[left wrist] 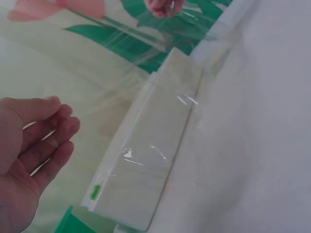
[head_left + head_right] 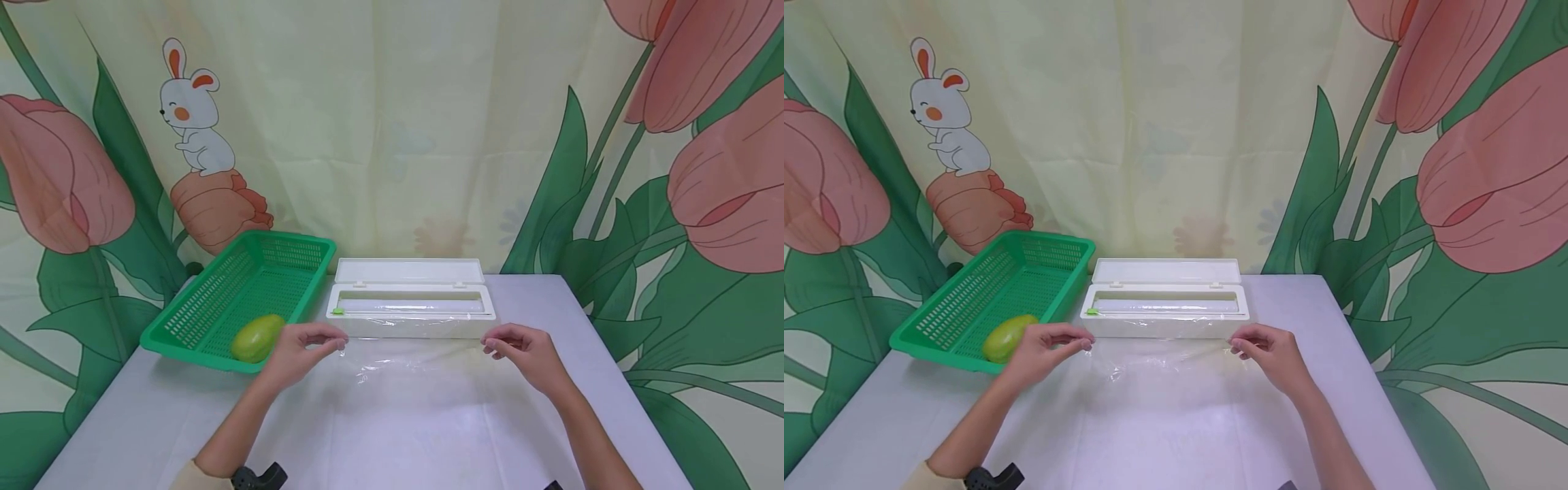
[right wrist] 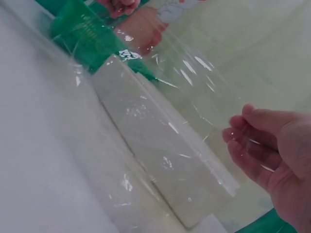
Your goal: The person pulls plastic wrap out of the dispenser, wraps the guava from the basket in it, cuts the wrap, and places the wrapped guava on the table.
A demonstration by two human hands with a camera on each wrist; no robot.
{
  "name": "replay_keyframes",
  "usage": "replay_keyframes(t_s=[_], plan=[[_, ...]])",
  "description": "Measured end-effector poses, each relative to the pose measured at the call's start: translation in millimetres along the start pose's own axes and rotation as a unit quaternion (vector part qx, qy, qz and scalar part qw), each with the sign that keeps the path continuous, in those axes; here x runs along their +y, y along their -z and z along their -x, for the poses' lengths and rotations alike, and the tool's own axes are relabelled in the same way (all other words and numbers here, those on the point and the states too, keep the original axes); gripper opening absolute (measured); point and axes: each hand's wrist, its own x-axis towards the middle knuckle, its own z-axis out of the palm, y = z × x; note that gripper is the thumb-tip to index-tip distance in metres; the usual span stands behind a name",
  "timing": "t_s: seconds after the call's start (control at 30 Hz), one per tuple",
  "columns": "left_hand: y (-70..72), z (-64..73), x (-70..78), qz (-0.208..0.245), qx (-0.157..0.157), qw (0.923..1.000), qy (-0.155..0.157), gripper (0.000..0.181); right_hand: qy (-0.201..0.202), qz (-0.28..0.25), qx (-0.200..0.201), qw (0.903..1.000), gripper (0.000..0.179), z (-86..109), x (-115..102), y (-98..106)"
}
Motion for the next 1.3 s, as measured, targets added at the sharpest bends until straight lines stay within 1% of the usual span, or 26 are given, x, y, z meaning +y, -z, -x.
replay_keyframes(t_s=[0.2, 0.33, 0.5, 0.7, 0.8, 0.93, 1.1, 1.2, 1.3], plan=[[-3.3, 3.4, -5.4, 0.008, -0.012, 0.9999, 0.009, 0.014, -0.019, -0.013, -0.017, 0.9996, 0.016, 4.6, 7.9, -2.8], [-4.6, 5.9, -10.3, 0.022, -0.023, 0.9992, 0.026, 0.014, -0.029, -0.025, -0.027, 0.9989, 0.015, 7.7, 13.3, -4.4], [-5.9, 9.7, -16.2, 0.028, -0.042, 0.9976, 0.046, 0.016, -0.041, -0.028, -0.039, 0.9980, 0.016, 12.9, 16.5, -6.1], [-6.8, 15.2, -20.4, 0.049, -0.059, 0.9961, 0.045, 0.016, -0.052, -0.039, -0.041, 0.9971, 0.018, 20.7, 18.1, -8.1], [-7.7, 17.2, -22.7, 0.049, -0.071, 0.9949, 0.053, 0.018, -0.051, -0.043, -0.049, 0.9966, 0.019, 24.8, 20.6, -8.7], [-8.4, 21.0, -26.2, 0.056, -0.091, 0.9925, 0.060, 0.019, -0.048, -0.053, -0.067, 0.9952, 0.020, 29.5, 24.8, -7.9], [-9.8, 28.7, -29.8, 0.086, -0.111, 0.9881, 0.063, 0.019, -0.036, -0.070, -0.093, 0.9925, 0.023, 38.4, 24.9, -5.0], [-10.6, 33.4, -32.9, 0.096, -0.125, 0.9854, 0.063, 0.018, -0.047, -0.073, -0.104, 0.9907, 0.024, 43.5, 25.5, -3.6], [-11.1, 37.9, -36.0, 0.105, -0.147, 0.9819, 0.056, 0.019, -0.059, -0.074, -0.123, 0.9879, 0.025, 47.7, 28.3, -2.3]])
